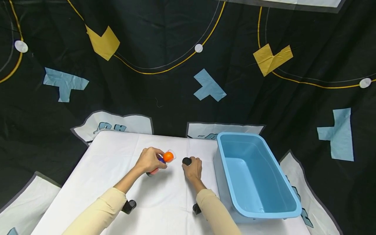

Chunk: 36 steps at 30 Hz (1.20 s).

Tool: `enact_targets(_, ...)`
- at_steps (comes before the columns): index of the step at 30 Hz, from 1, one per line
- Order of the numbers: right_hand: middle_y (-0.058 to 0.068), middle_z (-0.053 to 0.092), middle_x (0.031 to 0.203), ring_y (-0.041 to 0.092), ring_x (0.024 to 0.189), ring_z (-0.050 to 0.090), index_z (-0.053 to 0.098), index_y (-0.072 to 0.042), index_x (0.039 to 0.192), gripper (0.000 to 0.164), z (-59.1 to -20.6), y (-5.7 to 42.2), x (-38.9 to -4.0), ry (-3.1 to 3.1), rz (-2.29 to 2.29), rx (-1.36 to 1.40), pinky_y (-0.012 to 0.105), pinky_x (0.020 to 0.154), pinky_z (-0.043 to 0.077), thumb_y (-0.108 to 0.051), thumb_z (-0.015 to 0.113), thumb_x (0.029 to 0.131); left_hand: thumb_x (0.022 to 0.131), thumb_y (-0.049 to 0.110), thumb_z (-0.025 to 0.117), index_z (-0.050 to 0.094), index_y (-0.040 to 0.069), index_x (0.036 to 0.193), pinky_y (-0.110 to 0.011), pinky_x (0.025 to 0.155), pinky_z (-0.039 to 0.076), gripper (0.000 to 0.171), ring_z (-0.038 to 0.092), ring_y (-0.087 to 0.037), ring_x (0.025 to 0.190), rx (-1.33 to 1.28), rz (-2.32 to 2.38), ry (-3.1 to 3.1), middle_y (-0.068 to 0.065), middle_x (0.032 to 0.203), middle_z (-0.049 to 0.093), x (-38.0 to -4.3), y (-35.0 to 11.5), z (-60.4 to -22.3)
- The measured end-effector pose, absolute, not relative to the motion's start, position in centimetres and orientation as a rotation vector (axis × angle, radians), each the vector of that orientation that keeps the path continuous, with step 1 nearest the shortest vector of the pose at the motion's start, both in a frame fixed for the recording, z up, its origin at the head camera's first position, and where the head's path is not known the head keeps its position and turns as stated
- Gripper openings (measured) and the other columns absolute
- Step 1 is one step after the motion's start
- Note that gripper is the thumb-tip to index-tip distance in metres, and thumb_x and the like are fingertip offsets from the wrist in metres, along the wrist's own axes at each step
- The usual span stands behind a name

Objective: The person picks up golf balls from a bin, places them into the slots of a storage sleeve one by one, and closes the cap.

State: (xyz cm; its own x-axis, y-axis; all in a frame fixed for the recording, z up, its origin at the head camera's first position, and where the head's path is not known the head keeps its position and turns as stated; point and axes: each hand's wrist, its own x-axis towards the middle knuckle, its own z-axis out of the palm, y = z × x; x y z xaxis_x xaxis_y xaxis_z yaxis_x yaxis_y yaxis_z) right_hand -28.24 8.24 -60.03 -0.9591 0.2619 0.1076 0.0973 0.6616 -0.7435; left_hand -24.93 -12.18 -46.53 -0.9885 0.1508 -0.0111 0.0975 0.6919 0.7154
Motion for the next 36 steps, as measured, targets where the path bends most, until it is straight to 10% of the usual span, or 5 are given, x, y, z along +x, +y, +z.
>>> enact_targets(15, 0.023, 0.07, 0.106, 0.034, 0.097, 0.064, 0.065, 0.001, 0.11, 0.039, -56.8, 8.6, -27.2, -2.777, 1.153, -0.208, 0.048, 0.086, 0.054, -0.01, 0.081, 0.077, 0.066, 0.019, 0.093, 0.078, 0.004, 0.103, -0.026, 0.062, 0.056, 0.042, 0.068, -0.016, 0.072, 0.205, 1.193, 2.823, -0.007, 0.086, 0.077, -24.9, -11.8, -46.6)
enact_targets(36, 0.012, 0.067, 0.092, 0.028, 0.096, 0.056, 0.069, -0.004, 0.106, 0.039, -43.1, 10.3, -26.1, -3.076, 1.023, 0.117, 0.036, 0.076, 0.047, -0.017, 0.088, 0.075, 0.066, 0.019, 0.094, 0.078, 0.003, 0.105, -0.026, 0.063, 0.054, 0.045, 0.069, -0.016, 0.073, 0.229, 1.175, 2.825, -0.008, 0.085, 0.078, -25.2, -11.0, -46.3)
